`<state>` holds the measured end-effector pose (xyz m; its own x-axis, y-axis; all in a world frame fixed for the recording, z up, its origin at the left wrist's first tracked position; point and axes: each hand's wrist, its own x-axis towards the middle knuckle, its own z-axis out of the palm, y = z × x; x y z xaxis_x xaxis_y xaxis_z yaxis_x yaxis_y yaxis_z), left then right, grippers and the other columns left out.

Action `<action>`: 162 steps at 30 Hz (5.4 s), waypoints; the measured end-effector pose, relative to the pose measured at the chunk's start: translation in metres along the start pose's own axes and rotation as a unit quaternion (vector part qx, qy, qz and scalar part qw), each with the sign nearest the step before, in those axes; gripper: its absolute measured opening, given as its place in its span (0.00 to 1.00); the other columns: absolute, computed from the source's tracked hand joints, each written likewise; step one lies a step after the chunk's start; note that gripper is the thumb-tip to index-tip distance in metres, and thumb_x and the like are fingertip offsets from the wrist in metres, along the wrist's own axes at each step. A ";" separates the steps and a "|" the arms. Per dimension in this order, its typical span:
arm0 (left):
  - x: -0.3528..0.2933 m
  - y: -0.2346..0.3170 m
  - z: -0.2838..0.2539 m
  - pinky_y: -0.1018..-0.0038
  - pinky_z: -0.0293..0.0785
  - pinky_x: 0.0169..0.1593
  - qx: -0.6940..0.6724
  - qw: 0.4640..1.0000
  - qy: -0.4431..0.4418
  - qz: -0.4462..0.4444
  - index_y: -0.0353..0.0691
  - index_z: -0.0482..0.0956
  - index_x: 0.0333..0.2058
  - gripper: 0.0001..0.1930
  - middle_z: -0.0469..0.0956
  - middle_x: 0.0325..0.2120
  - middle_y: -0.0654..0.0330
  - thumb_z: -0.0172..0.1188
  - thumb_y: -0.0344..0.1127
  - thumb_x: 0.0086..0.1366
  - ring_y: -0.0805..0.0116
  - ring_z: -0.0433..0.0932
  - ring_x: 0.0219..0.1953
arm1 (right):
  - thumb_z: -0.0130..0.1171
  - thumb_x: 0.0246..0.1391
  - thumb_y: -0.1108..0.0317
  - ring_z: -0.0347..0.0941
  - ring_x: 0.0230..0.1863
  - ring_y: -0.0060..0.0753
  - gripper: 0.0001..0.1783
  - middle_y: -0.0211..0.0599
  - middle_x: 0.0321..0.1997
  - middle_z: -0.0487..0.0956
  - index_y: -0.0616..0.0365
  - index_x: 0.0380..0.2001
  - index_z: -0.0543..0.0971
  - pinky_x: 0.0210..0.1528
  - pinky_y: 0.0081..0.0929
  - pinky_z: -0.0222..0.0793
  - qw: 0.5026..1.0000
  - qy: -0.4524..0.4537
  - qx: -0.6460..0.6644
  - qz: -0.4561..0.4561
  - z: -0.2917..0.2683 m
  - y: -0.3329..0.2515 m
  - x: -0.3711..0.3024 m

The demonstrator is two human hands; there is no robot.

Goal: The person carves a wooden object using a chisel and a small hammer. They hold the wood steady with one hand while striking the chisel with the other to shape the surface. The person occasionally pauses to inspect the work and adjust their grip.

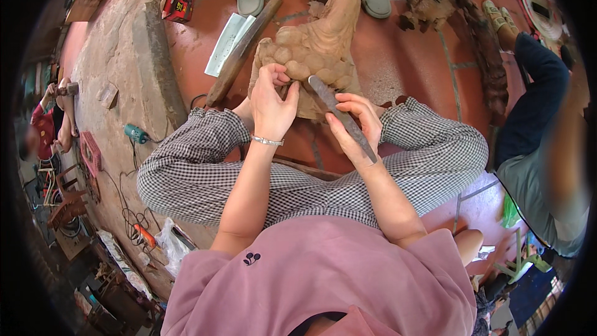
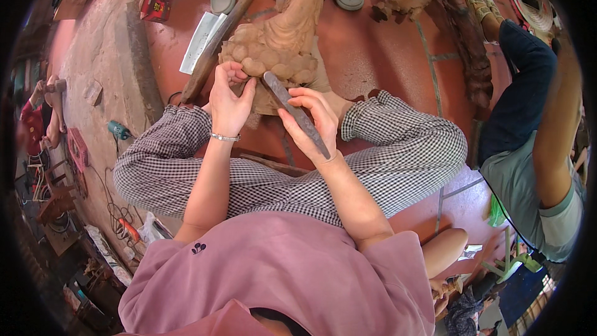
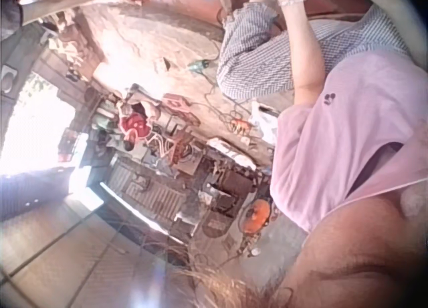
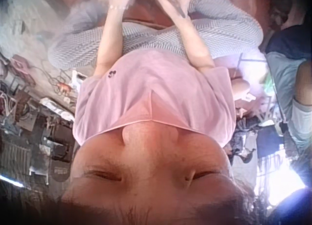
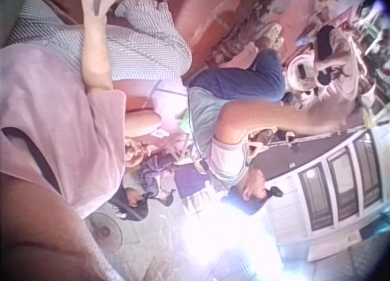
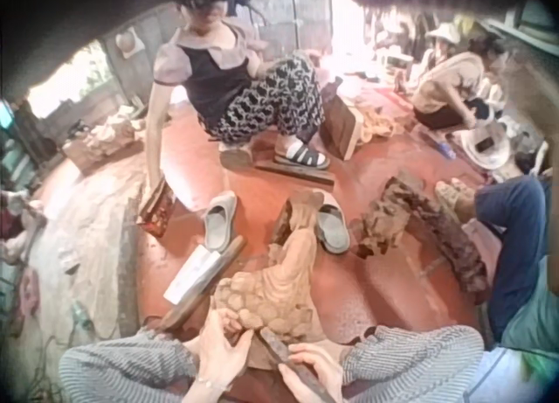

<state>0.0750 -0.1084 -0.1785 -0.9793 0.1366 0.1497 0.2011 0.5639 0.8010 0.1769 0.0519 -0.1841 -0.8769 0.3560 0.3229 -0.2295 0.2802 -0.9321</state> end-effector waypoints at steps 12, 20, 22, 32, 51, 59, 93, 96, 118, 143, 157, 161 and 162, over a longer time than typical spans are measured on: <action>-0.088 0.042 -0.003 0.49 0.55 0.72 -0.122 0.957 -0.105 0.242 0.30 0.69 0.63 0.33 0.61 0.67 0.32 0.58 0.28 0.57 0.32 0.57 0.71 | 0.62 0.53 0.74 0.81 0.49 0.52 0.16 0.52 0.54 0.80 0.68 0.45 0.80 0.49 0.36 0.80 0.987 -0.079 -0.108 -0.087 0.013 -0.014 0.001; -0.067 0.042 -0.021 0.57 0.65 0.69 -0.054 0.983 -0.013 0.172 0.22 0.72 0.59 0.22 0.70 0.63 0.35 0.53 0.34 0.72 0.41 0.68 0.67 | 0.59 0.48 0.77 0.78 0.55 0.55 0.21 0.55 0.56 0.79 0.68 0.48 0.79 0.57 0.40 0.76 0.983 -0.084 -0.126 -0.102 0.041 -0.032 0.019; -0.067 0.042 -0.023 0.58 0.65 0.69 -0.053 0.983 -0.014 0.172 0.21 0.73 0.58 0.21 0.70 0.62 0.36 0.50 0.29 0.72 0.42 0.68 0.67 | 0.61 0.45 0.77 0.78 0.55 0.53 0.24 0.50 0.57 0.79 0.66 0.50 0.81 0.56 0.38 0.76 0.983 -0.097 -0.128 -0.087 0.041 -0.031 0.023; -0.067 0.052 -0.022 0.59 0.68 0.67 -0.038 0.986 -0.037 0.156 0.20 0.74 0.57 0.20 0.70 0.63 0.37 0.48 0.27 0.72 0.41 0.70 0.66 | 0.66 0.43 0.73 0.83 0.48 0.40 0.25 0.38 0.55 0.83 0.58 0.50 0.84 0.48 0.31 0.81 0.975 -0.021 -0.200 -0.099 0.041 -0.028 0.021; -0.062 0.057 -0.018 0.58 0.73 0.63 -0.039 0.981 -0.021 0.188 0.21 0.80 0.48 0.15 0.74 0.58 0.34 0.50 0.24 0.69 0.39 0.73 0.62 | 0.68 0.40 0.73 0.83 0.47 0.39 0.25 0.35 0.54 0.84 0.55 0.47 0.85 0.47 0.30 0.81 0.977 0.006 -0.193 -0.089 0.039 -0.020 0.019; -0.079 0.049 -0.022 0.58 0.72 0.63 -0.034 0.984 -0.032 0.170 0.22 0.82 0.46 0.15 0.74 0.58 0.34 0.52 0.26 0.68 0.40 0.74 0.62 | 0.67 0.39 0.75 0.81 0.50 0.42 0.26 0.37 0.53 0.83 0.58 0.48 0.84 0.50 0.33 0.79 0.982 -0.037 -0.169 -0.076 0.038 -0.023 0.003; -0.071 0.049 -0.008 0.56 0.70 0.63 -0.059 0.984 0.010 0.170 0.26 0.80 0.47 0.13 0.76 0.54 0.44 0.52 0.21 0.66 0.41 0.72 0.63 | 0.54 0.54 0.81 0.78 0.50 0.32 0.25 0.43 0.52 0.81 0.65 0.56 0.77 0.52 0.29 0.75 0.996 -0.079 -0.026 -0.014 -0.013 -0.008 0.083; -0.071 0.050 -0.010 0.58 0.70 0.64 -0.078 0.984 0.004 0.163 0.26 0.80 0.47 0.13 0.76 0.54 0.44 0.51 0.20 0.67 0.43 0.72 0.64 | 0.54 0.59 0.76 0.78 0.34 0.19 0.28 0.29 0.27 0.78 0.66 0.63 0.71 0.37 0.21 0.72 0.994 -0.046 -0.097 0.025 -0.049 -0.053 0.189; -0.071 0.054 -0.010 0.59 0.71 0.64 -0.117 0.980 -0.008 0.158 0.27 0.81 0.50 0.15 0.77 0.55 0.45 0.54 0.18 0.65 0.44 0.73 0.63 | 0.58 0.63 0.61 0.85 0.40 0.42 0.16 0.44 0.32 0.86 0.64 0.38 0.85 0.43 0.32 0.79 0.844 -0.354 -0.156 0.372 -0.079 0.059 0.055; -0.085 0.057 -0.004 0.56 0.73 0.63 -0.066 0.981 -0.071 0.170 0.23 0.81 0.48 0.14 0.79 0.51 0.41 0.56 0.21 0.65 0.38 0.71 0.64 | 0.62 0.49 0.78 0.82 0.48 0.47 0.19 0.43 0.53 0.81 0.61 0.47 0.83 0.46 0.33 0.80 0.983 -0.043 -0.178 -0.019 0.017 -0.017 0.012; -0.078 0.072 -0.008 0.58 0.74 0.62 -0.037 0.984 -0.059 0.164 0.24 0.82 0.47 0.14 0.81 0.50 0.42 0.56 0.21 0.65 0.40 0.74 0.62 | 0.64 0.48 0.74 0.83 0.46 0.44 0.18 0.39 0.51 0.82 0.58 0.45 0.84 0.42 0.32 0.80 0.979 -0.038 -0.195 -0.051 0.013 -0.020 0.023; -0.078 0.072 -0.002 0.57 0.74 0.62 -0.016 0.984 -0.058 0.169 0.25 0.83 0.48 0.14 0.81 0.50 0.42 0.58 0.23 0.65 0.40 0.74 0.62 | 0.64 0.47 0.74 0.83 0.48 0.43 0.18 0.38 0.50 0.82 0.57 0.45 0.84 0.43 0.32 0.80 0.979 -0.048 -0.195 -0.038 0.011 -0.016 0.024; -0.082 0.071 -0.003 0.57 0.74 0.62 -0.007 0.983 -0.065 0.172 0.25 0.83 0.48 0.14 0.81 0.50 0.42 0.59 0.24 0.65 0.40 0.74 0.62 | 0.64 0.47 0.74 0.83 0.49 0.43 0.18 0.38 0.50 0.82 0.57 0.44 0.84 0.44 0.32 0.80 0.979 -0.061 -0.191 -0.027 0.009 -0.018 0.021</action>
<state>0.1697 -0.0822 -0.1318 -0.8416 0.4207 0.3386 0.5187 0.4552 0.7237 0.1583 0.0460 -0.1619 -0.9175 0.2280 0.3260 -0.1226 0.6175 -0.7769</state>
